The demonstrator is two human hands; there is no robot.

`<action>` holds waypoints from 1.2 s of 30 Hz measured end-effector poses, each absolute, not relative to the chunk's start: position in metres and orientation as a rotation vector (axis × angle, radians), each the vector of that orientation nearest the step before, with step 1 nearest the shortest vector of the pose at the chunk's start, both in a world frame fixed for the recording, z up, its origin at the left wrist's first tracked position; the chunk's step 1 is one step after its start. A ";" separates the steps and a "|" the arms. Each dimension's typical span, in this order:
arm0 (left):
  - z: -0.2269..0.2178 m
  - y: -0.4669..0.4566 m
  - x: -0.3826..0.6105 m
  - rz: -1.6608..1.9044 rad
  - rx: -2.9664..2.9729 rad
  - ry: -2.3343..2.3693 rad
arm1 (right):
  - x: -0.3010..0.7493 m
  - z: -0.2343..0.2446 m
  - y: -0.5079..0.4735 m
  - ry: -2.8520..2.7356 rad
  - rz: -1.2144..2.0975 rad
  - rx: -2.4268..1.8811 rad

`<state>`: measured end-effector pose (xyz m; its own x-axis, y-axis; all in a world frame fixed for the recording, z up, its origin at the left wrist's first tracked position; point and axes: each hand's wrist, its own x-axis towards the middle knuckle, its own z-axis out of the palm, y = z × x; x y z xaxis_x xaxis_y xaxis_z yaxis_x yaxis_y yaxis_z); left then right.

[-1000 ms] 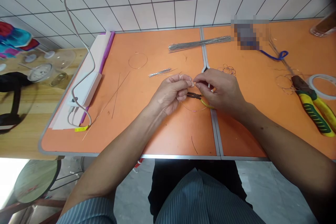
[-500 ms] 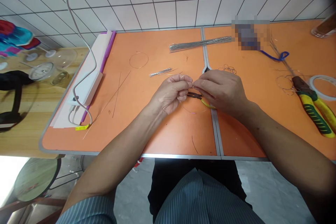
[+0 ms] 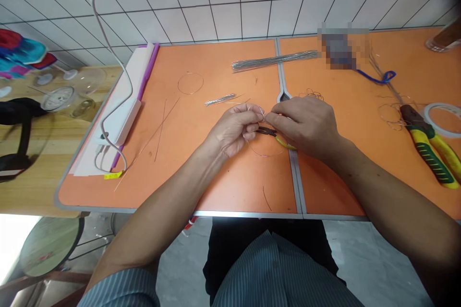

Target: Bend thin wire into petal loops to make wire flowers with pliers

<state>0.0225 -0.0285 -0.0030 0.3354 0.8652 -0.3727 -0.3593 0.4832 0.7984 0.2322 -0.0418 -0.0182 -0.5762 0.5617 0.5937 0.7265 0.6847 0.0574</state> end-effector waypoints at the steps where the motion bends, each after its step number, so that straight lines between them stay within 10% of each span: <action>1: -0.003 -0.029 0.023 0.884 0.668 0.895 | 0.233 -0.018 -0.041 -2.357 -0.392 -0.987; 36: -0.010 -0.044 0.034 1.154 1.029 0.976 | 0.221 -0.021 -0.047 -2.038 0.115 -1.031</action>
